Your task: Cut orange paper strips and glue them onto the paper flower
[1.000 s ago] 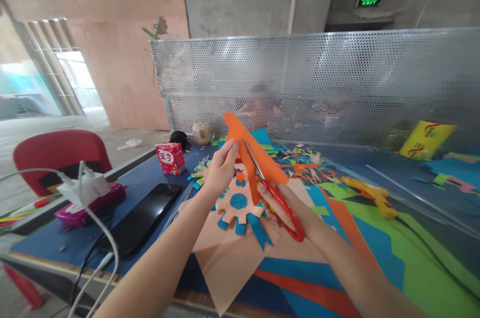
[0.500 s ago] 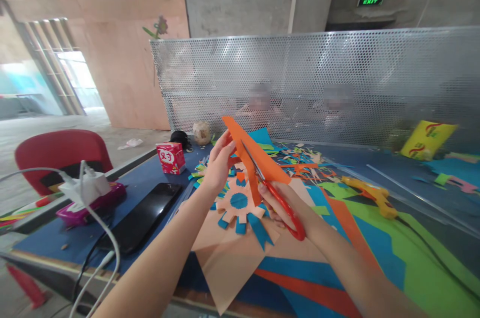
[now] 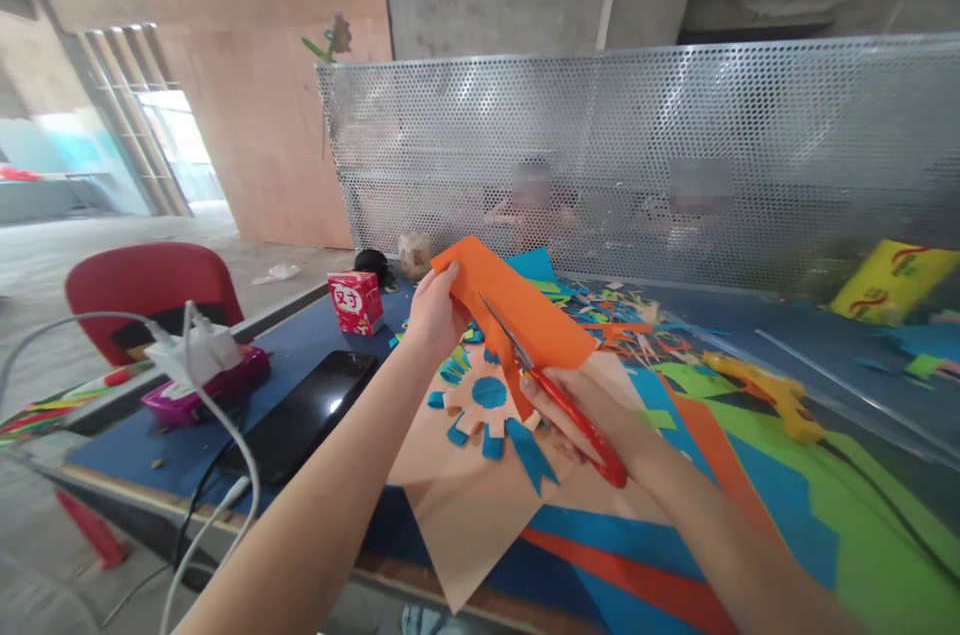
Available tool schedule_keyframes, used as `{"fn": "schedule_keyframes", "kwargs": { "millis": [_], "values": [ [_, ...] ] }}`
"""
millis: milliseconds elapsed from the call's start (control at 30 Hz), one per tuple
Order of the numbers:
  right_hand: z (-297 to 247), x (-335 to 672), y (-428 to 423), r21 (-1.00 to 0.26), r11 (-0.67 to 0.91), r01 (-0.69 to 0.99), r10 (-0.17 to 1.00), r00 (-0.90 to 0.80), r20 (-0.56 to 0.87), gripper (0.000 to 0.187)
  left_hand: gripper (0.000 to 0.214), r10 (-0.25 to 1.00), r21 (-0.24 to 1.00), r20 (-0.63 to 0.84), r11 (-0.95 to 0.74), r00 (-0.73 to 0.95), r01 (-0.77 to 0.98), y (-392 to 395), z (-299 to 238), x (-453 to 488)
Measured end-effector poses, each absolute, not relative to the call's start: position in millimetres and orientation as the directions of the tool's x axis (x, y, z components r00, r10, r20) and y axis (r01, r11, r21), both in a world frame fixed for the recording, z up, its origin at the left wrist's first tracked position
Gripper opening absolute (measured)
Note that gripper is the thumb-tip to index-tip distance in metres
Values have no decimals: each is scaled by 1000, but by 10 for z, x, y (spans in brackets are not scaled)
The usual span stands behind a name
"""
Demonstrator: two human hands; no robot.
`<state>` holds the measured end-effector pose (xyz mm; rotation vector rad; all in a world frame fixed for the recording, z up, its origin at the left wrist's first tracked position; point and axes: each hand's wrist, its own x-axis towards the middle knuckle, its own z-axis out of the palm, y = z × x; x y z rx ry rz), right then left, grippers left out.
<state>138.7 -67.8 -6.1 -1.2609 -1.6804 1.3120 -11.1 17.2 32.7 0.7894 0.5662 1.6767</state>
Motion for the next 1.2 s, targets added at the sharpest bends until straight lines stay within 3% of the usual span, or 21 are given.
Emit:
{"fn": "schedule_keyframes", "kwargs": {
  "millis": [133, 500, 700, 1000, 1200],
  "values": [
    [-111, 1408, -660, -954, 17, 300, 936, -341, -91, 41, 12, 950, 667, 270, -302, -156, -682, 145, 334, -77],
    [-157, 1439, -649, -969, 70, 239, 913, -406, -34, 38, 12, 914, 650, 395, -349, -92, -675, 136, 307, -83],
    [-178, 1462, -641, -973, -36, 228, 921, -371, -121, 39, 12, 919, 664, 385, -340, -86, -666, 89, 333, -77],
    [-204, 1447, -641, -954, 117, 275, 931, -364, 9, 36, 13, 913, 672, 403, -341, -62, -657, 88, 314, -54],
    [-236, 1450, -603, -970, 43, 241, 931, -363, -49, 38, 15, 920, 691, 390, -309, -23, -653, 78, 321, -67]
  ]
}}
